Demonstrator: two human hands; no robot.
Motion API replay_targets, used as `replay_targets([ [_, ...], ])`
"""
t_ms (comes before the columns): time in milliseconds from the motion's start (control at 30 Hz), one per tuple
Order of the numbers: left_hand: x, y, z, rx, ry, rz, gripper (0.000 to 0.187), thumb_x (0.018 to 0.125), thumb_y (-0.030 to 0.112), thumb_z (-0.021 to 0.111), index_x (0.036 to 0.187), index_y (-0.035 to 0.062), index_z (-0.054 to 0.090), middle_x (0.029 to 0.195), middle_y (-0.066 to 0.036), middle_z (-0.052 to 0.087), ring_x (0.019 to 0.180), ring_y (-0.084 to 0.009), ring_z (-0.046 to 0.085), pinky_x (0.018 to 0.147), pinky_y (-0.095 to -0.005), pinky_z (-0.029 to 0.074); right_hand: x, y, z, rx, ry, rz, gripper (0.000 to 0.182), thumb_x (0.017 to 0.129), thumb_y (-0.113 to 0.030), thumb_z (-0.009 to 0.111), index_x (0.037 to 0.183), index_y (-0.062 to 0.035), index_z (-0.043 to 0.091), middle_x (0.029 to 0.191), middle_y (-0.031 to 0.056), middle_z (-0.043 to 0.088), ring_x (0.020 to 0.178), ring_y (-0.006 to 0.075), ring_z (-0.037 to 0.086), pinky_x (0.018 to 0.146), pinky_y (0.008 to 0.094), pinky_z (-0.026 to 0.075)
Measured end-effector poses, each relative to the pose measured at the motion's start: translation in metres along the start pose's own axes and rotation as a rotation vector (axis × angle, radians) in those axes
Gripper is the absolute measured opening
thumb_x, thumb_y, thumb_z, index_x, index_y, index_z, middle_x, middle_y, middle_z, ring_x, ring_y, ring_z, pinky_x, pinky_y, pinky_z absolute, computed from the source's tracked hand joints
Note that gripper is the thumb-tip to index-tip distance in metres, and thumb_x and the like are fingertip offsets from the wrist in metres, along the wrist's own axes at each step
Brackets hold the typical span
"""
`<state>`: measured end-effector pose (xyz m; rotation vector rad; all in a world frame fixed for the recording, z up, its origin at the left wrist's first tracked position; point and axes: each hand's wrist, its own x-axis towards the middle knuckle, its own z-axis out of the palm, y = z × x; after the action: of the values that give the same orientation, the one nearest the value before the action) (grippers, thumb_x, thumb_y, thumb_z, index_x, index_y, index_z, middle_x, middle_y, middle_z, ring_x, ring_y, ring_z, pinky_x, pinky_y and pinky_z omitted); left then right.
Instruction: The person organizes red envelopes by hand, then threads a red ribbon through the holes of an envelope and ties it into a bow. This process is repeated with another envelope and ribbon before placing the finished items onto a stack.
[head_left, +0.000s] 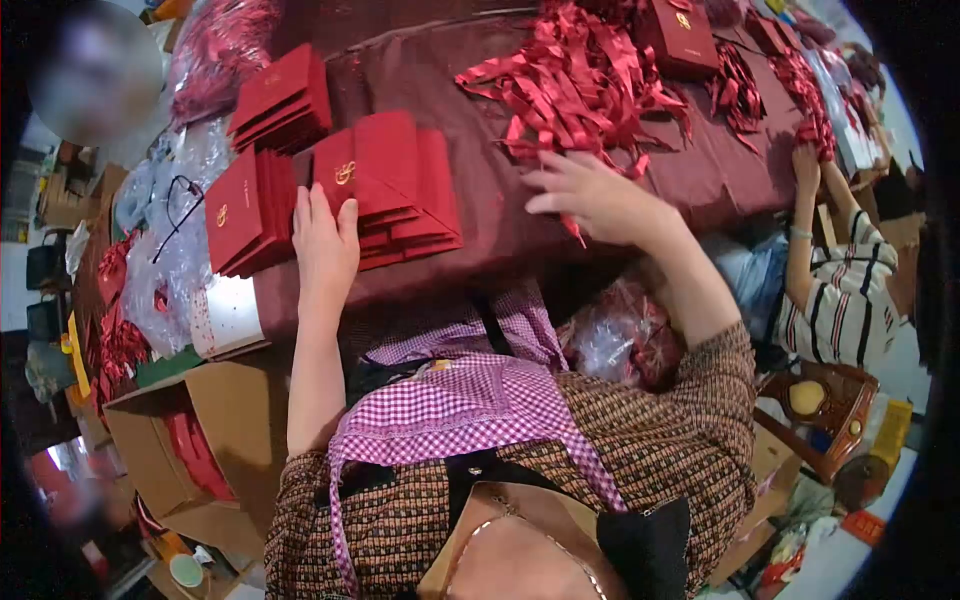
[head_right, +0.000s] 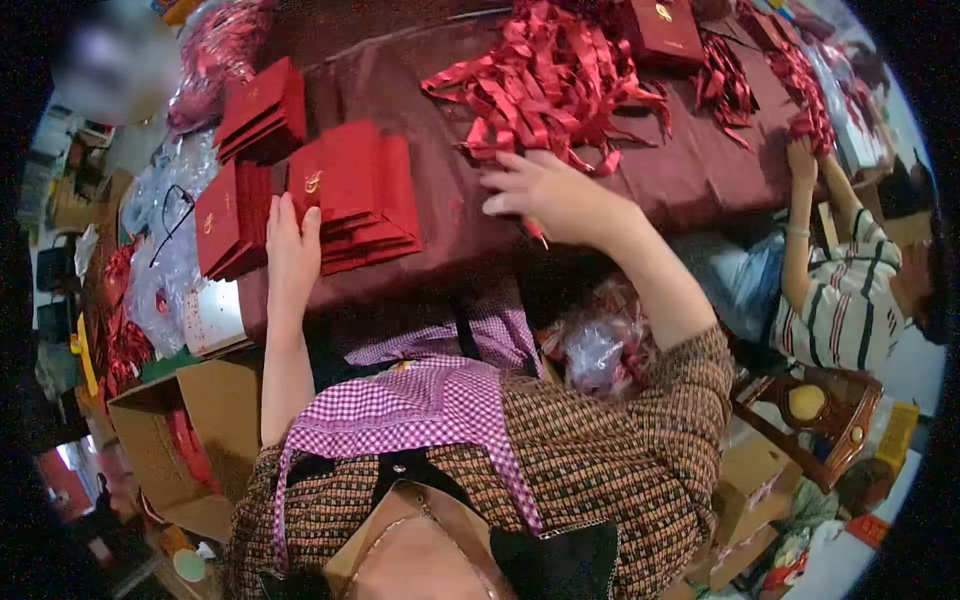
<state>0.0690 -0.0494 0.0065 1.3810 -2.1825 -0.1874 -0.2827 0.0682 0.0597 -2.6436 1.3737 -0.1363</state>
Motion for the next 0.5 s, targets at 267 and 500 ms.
replay_targets([
  [267,0.013,0.000,0.004,-0.017,0.008,-0.094,0.054,0.087,0.030,0.061,0.121,-0.0099,0.045,0.112,-0.030,0.054,0.100,-0.0461,0.053,0.087,-0.0495,0.043,-0.017,0.009,0.032,0.296,0.379,0.120,0.015,0.079,-0.010,0.067,0.092,-0.0095,0.059,0.108,0.0078,0.062,0.117,0.0317,0.052,0.102,0.0454,0.035],
  [500,0.021,0.007,0.006,0.090,0.106,-0.171,0.069,0.075,0.031,0.074,0.123,-0.0077,0.045,0.106,-0.025,0.054,0.099,-0.0420,0.052,0.086,-0.0477,0.045,0.051,-0.022,0.006,1.204,0.850,0.216,0.016,0.093,0.003,0.046,0.106,-0.0013,0.055,0.094,0.0052,0.056,0.077,0.0122,0.057,0.074,0.0261,0.048],
])
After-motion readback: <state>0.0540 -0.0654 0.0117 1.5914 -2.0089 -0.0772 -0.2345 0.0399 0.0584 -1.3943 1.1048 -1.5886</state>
